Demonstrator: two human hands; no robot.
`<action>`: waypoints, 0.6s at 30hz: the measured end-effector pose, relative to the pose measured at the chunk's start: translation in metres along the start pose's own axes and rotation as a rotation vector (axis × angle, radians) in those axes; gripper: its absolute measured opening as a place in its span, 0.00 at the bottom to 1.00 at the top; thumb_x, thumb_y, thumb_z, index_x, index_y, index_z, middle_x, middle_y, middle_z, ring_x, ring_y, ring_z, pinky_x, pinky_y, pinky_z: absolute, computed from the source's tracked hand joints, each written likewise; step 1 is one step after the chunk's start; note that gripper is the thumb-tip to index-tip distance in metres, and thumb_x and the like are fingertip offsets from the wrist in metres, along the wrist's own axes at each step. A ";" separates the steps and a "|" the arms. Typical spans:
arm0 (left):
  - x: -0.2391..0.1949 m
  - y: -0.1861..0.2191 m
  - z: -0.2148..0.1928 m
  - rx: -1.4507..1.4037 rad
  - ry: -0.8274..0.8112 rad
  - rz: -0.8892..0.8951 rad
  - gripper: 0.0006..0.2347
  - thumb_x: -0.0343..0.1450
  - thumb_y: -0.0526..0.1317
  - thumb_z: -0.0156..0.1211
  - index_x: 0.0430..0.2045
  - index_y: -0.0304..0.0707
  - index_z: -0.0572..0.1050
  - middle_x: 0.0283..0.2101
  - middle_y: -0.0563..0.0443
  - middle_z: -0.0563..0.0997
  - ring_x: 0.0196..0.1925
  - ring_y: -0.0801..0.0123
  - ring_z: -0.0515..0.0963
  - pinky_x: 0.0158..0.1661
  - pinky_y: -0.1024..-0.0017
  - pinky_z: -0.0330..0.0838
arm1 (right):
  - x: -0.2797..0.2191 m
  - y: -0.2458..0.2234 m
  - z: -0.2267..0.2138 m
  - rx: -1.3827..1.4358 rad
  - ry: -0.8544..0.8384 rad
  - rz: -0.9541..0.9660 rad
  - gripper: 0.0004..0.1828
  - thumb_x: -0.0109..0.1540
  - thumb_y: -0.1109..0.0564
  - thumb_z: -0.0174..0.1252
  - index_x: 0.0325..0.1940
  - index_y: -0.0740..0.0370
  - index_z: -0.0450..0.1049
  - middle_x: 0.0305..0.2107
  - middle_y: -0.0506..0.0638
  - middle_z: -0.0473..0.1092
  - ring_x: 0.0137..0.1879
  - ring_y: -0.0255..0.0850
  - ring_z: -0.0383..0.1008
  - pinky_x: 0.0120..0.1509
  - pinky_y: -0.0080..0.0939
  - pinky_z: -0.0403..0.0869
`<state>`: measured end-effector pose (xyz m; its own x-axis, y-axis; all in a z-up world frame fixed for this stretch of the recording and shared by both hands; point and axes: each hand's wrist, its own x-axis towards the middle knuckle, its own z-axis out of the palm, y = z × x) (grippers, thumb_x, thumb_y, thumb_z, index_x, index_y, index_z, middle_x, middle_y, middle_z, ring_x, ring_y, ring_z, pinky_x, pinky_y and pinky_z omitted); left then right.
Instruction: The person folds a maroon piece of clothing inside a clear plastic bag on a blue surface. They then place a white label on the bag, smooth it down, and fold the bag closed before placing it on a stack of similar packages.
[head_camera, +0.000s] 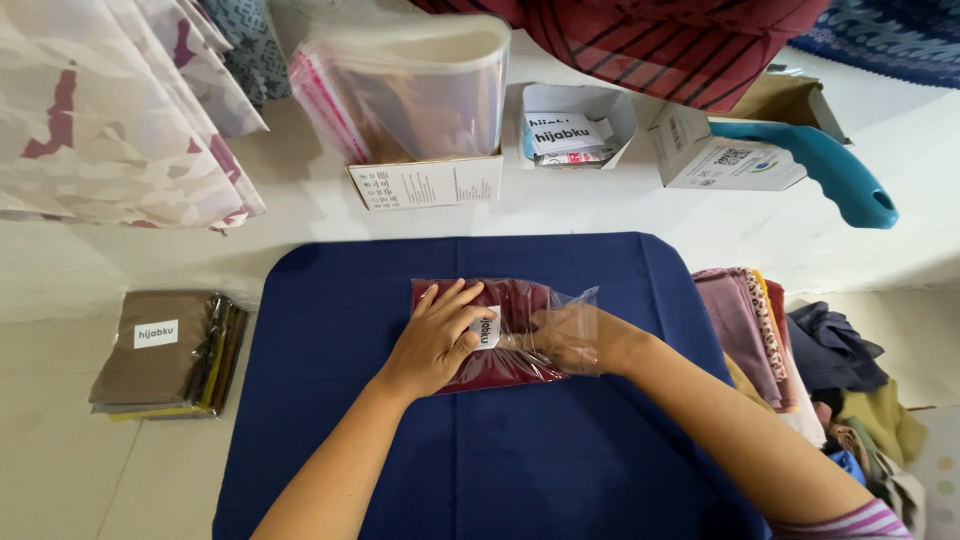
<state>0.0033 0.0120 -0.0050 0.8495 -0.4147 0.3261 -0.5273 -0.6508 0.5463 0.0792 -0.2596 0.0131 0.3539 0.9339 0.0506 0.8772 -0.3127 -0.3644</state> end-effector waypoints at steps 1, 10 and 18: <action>0.000 0.000 0.000 -0.001 0.001 0.000 0.30 0.75 0.65 0.20 0.53 0.54 0.72 0.67 0.41 0.69 0.73 0.45 0.59 0.69 0.41 0.41 | 0.000 0.000 0.001 -0.012 0.005 0.002 0.18 0.63 0.57 0.54 0.55 0.44 0.78 0.34 0.47 0.74 0.40 0.42 0.78 0.46 0.42 0.78; -0.001 -0.003 0.003 0.039 0.006 0.018 0.27 0.77 0.62 0.24 0.53 0.54 0.73 0.68 0.42 0.68 0.74 0.46 0.59 0.69 0.42 0.43 | -0.009 0.012 0.008 -0.075 0.039 0.016 0.22 0.64 0.53 0.54 0.60 0.32 0.78 0.34 0.42 0.74 0.41 0.40 0.79 0.46 0.41 0.79; 0.000 0.000 0.001 -0.006 0.024 -0.017 0.26 0.77 0.63 0.26 0.55 0.54 0.72 0.67 0.42 0.70 0.73 0.47 0.60 0.69 0.43 0.43 | -0.018 0.010 -0.002 0.322 0.238 0.015 0.21 0.67 0.52 0.55 0.65 0.47 0.75 0.26 0.50 0.69 0.32 0.45 0.72 0.35 0.44 0.71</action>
<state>0.0033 0.0115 -0.0057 0.8584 -0.3884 0.3350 -0.5129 -0.6536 0.5565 0.0820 -0.2797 0.0105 0.4645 0.8517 0.2427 0.7379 -0.2207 -0.6378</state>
